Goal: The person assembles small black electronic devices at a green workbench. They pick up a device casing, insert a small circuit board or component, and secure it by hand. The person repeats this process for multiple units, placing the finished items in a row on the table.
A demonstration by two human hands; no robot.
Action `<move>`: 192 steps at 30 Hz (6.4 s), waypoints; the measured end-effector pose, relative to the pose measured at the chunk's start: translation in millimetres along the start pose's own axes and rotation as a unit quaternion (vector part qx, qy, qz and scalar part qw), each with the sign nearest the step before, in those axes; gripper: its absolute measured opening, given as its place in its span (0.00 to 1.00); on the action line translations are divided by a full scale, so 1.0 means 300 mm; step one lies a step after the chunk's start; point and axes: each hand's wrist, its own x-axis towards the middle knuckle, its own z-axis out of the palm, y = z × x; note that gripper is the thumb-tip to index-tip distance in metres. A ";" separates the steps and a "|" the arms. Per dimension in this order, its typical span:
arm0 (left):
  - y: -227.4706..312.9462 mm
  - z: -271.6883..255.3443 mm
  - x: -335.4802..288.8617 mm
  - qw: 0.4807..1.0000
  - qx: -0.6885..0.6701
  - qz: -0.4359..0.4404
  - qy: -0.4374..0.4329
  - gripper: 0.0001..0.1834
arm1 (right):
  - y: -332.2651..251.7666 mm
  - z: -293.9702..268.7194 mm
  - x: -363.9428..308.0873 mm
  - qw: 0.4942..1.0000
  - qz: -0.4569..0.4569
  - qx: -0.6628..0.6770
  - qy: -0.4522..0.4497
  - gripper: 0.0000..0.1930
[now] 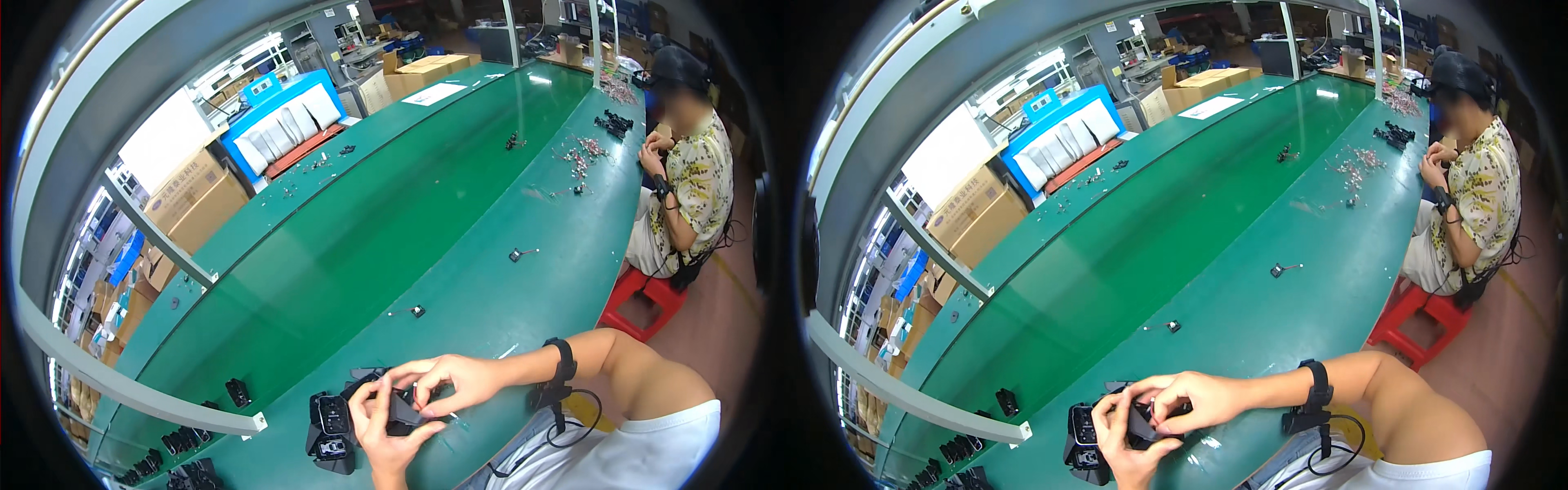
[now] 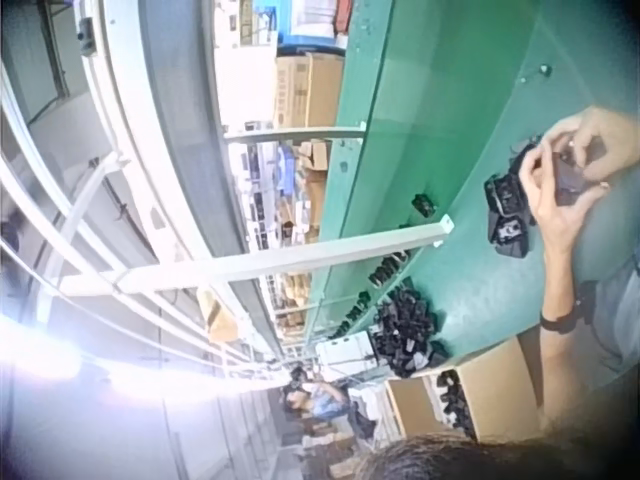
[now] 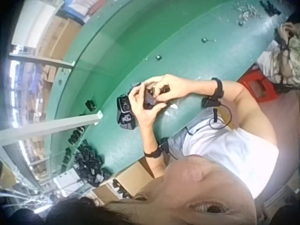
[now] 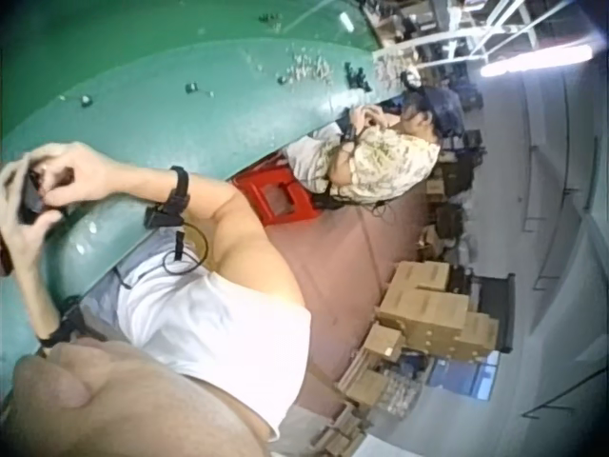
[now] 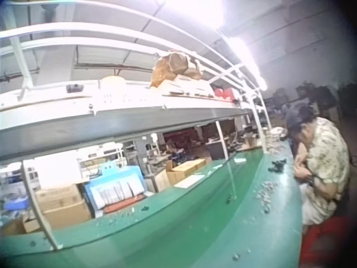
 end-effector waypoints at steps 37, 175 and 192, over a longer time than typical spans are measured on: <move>-0.150 -0.166 -0.025 0.927 0.347 -0.122 0.072 0.34 | -0.061 0.068 0.658 0.924 -0.132 -0.352 -0.076 0.16; -0.052 0.021 0.002 1.000 0.027 0.001 0.009 0.52 | -0.016 0.023 0.018 0.966 -0.088 -0.209 0.122 0.06; -0.054 0.016 -0.012 0.979 0.172 0.074 0.082 0.44 | -0.011 0.000 0.009 0.995 0.070 -0.055 0.053 0.19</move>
